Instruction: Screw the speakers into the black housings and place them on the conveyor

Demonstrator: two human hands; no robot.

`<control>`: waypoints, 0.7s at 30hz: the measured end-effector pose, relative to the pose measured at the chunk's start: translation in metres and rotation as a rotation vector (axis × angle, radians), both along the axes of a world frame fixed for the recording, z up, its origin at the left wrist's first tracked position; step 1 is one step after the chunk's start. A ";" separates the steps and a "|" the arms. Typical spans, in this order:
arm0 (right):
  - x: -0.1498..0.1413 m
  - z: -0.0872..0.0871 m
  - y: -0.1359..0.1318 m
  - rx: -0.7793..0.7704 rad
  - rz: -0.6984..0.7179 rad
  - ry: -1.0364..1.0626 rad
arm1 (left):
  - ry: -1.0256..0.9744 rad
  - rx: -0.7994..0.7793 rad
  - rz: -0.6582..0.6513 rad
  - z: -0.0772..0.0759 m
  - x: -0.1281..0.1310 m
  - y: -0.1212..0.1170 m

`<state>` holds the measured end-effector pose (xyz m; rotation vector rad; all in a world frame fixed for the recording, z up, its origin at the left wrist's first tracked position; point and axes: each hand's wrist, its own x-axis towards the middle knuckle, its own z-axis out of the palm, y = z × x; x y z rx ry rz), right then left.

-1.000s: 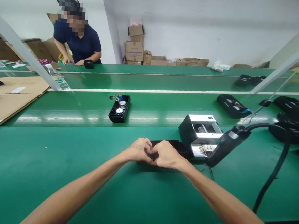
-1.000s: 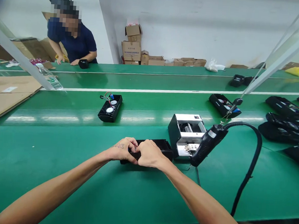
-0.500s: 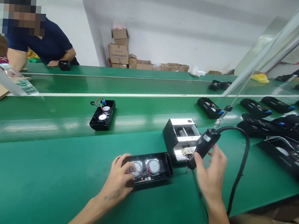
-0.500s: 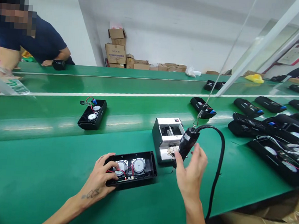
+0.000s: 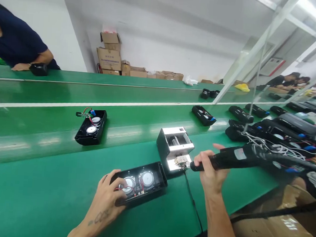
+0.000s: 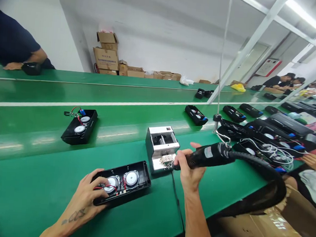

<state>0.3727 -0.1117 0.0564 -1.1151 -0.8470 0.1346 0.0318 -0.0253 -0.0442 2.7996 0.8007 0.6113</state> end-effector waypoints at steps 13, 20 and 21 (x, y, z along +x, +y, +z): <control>-0.055 0.014 0.000 -0.091 0.336 0.102 | -0.069 -0.147 0.101 0.022 0.018 -0.015; -0.147 0.010 0.003 0.065 0.685 0.192 | -0.108 -0.182 0.099 0.020 0.022 -0.018; -0.154 0.008 0.006 0.057 0.694 0.176 | -0.121 -0.183 0.094 0.018 0.021 -0.018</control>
